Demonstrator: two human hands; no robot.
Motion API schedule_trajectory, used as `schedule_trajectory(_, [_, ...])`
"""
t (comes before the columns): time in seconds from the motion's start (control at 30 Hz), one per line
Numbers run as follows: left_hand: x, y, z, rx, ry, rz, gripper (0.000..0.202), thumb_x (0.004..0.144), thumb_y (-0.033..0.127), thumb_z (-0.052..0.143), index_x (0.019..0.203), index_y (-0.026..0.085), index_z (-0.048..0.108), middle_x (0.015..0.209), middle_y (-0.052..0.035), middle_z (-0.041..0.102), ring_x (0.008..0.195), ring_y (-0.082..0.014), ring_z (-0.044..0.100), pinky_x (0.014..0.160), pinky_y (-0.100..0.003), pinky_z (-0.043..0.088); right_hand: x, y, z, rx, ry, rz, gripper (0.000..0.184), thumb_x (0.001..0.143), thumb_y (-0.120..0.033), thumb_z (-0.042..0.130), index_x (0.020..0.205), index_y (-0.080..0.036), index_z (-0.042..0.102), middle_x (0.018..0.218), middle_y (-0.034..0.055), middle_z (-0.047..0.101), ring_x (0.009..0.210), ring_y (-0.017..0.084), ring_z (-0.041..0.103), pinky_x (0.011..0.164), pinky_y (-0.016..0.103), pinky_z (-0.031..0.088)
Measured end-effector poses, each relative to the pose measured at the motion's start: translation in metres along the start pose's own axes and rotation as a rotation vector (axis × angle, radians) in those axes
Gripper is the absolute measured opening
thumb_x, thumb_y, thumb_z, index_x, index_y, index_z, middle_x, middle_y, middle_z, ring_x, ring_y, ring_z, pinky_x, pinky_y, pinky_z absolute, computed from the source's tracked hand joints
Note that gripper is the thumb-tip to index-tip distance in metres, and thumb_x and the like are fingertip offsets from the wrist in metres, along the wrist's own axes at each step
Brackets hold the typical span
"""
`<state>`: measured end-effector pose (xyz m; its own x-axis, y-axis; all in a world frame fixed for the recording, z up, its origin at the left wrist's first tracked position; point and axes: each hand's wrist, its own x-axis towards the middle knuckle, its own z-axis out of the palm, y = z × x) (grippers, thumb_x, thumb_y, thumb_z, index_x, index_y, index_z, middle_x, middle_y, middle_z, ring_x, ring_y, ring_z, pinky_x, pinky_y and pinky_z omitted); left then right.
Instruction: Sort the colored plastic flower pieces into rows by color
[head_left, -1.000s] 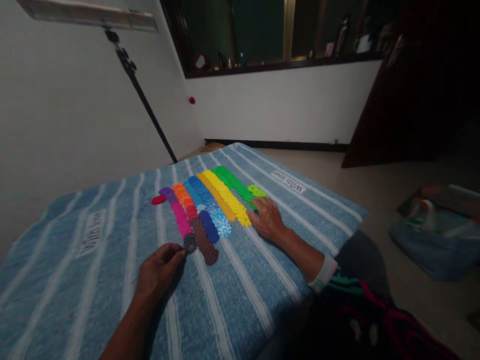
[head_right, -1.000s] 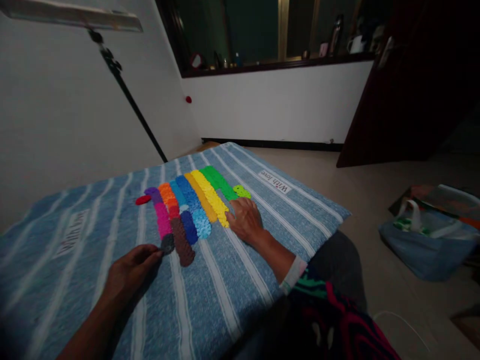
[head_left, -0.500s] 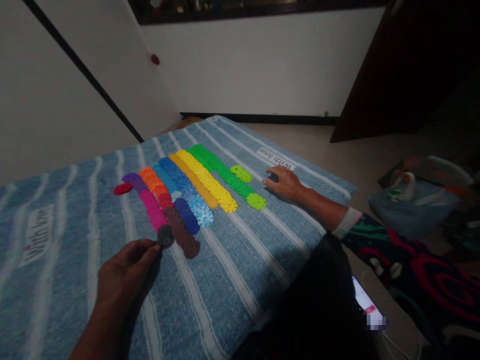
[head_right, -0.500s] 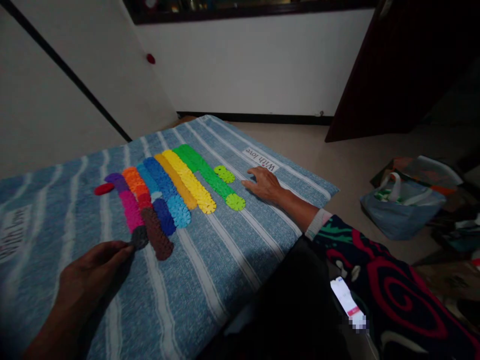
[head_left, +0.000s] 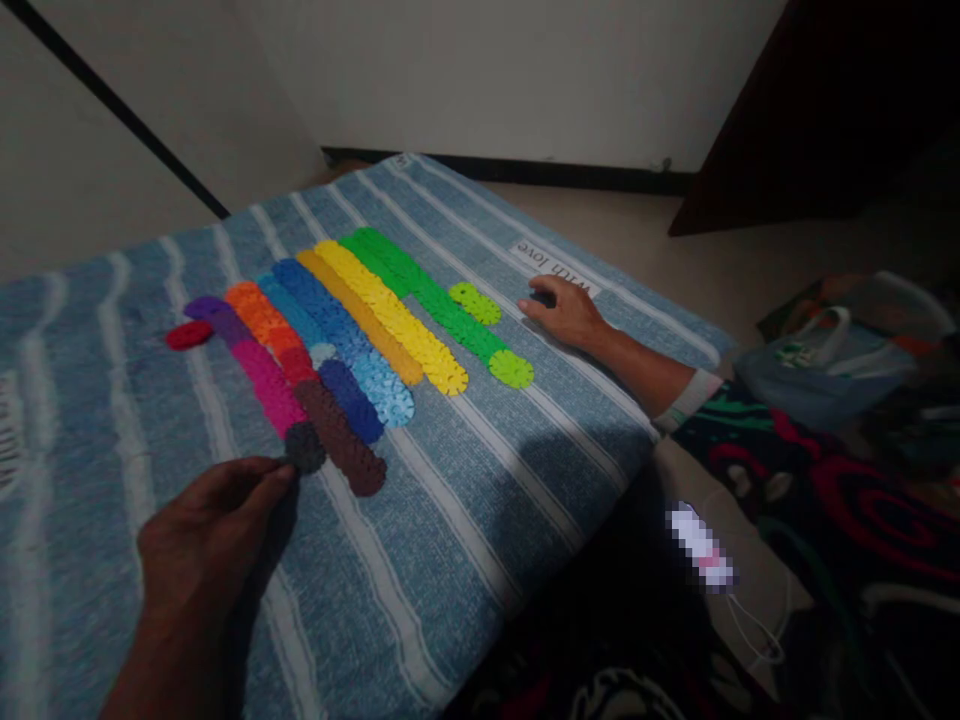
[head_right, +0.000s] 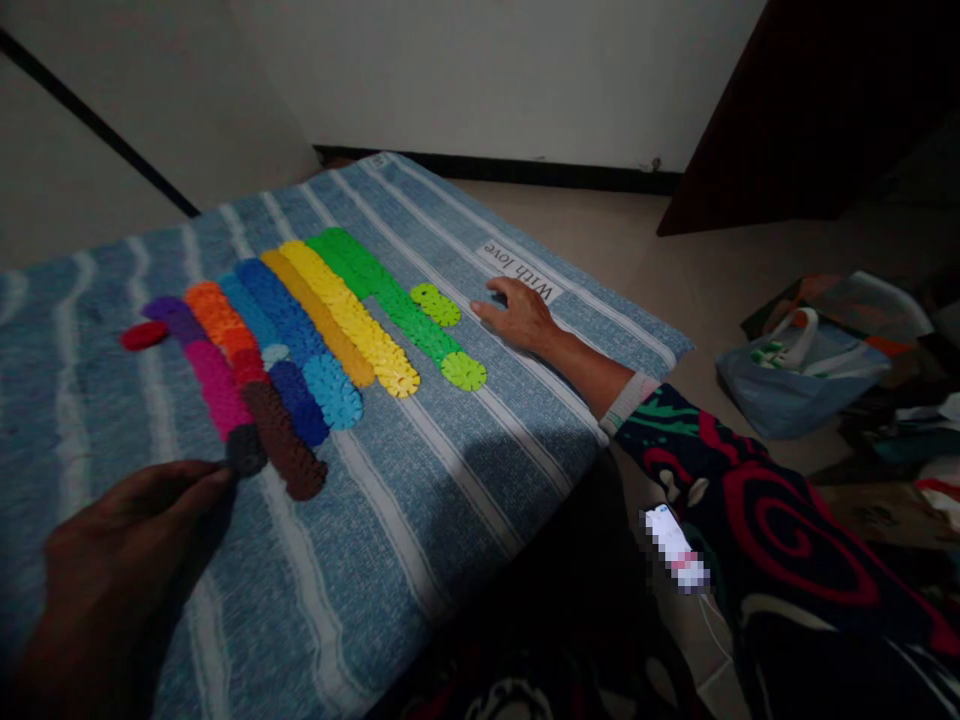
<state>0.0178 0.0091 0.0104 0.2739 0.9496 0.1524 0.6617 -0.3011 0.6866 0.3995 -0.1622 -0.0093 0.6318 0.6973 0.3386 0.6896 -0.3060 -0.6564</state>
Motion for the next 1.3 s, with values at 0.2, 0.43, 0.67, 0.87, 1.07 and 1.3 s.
schedule_trajectory(0.2, [0.003,-0.009,0.002,-0.089,-0.060,-0.111,0.032,0.059,0.037,0.075,0.086,0.019,0.072,0.081,-0.0009,0.073,0.059,-0.0110,0.058,0.046,-0.018,0.041,0.009,-0.004,0.021,0.046,-0.023,-0.022,0.057,0.082,-0.051,0.061,0.127,-0.016,0.056,0.129,0.0134,0.059,0.115,0.026,0.057,0.103,0.050,0.043])
schedule_trajectory(0.43, [-0.001,-0.002,-0.001,-0.102,-0.074,-0.101,0.026,0.063,0.035,0.074,0.084,0.019,0.072,0.077,-0.0004,0.072,0.062,-0.0106,0.059,0.049,-0.017,0.042,0.017,-0.011,0.031,0.003,-0.093,-0.038,0.062,0.081,-0.053,0.062,0.130,-0.016,0.053,0.130,0.0151,0.058,0.117,0.030,0.056,0.102,0.053,0.043])
schedule_trajectory(0.67, [-0.004,-0.005,0.001,-0.177,-0.087,-0.132,0.029,0.062,0.034,0.076,0.085,0.017,0.070,0.072,0.0006,0.069,0.054,-0.0087,0.054,0.046,-0.017,0.041,0.021,-0.019,0.040,-0.014,-0.120,-0.088,0.062,0.081,-0.053,0.061,0.130,-0.017,0.052,0.131,0.0138,0.058,0.119,0.029,0.055,0.104,0.052,0.041])
schedule_trajectory(0.87, [-0.005,0.001,-0.002,-0.197,-0.122,-0.126,0.024,0.063,0.034,0.072,0.079,0.017,0.068,0.067,0.0013,0.066,0.056,-0.0093,0.055,0.049,-0.018,0.043,0.022,-0.028,0.052,0.007,-0.117,-0.108,0.062,0.081,-0.053,0.061,0.131,-0.016,0.053,0.131,0.0139,0.058,0.118,0.028,0.056,0.104,0.049,0.042])
schedule_trajectory(1.07, [-0.005,-0.004,-0.004,-0.225,-0.179,-0.068,0.024,0.063,0.041,0.068,0.073,0.019,0.064,0.064,0.0008,0.063,0.057,-0.0128,0.055,0.051,-0.022,0.043,0.021,-0.031,0.062,0.032,-0.106,-0.112,0.061,0.080,-0.053,0.061,0.129,-0.016,0.056,0.128,0.0139,0.062,0.116,0.029,0.058,0.101,0.050,0.045])
schedule_trajectory(1.3, [-0.007,-0.014,-0.002,-0.258,-0.190,-0.053,0.027,0.067,0.044,0.065,0.074,0.018,0.062,0.063,0.0011,0.059,0.058,-0.0134,0.052,0.055,-0.024,0.041,0.017,-0.035,0.073,0.025,-0.095,-0.102,0.059,0.081,-0.049,0.061,0.129,-0.016,0.056,0.131,0.0158,0.061,0.118,0.030,0.058,0.103,0.049,0.043])
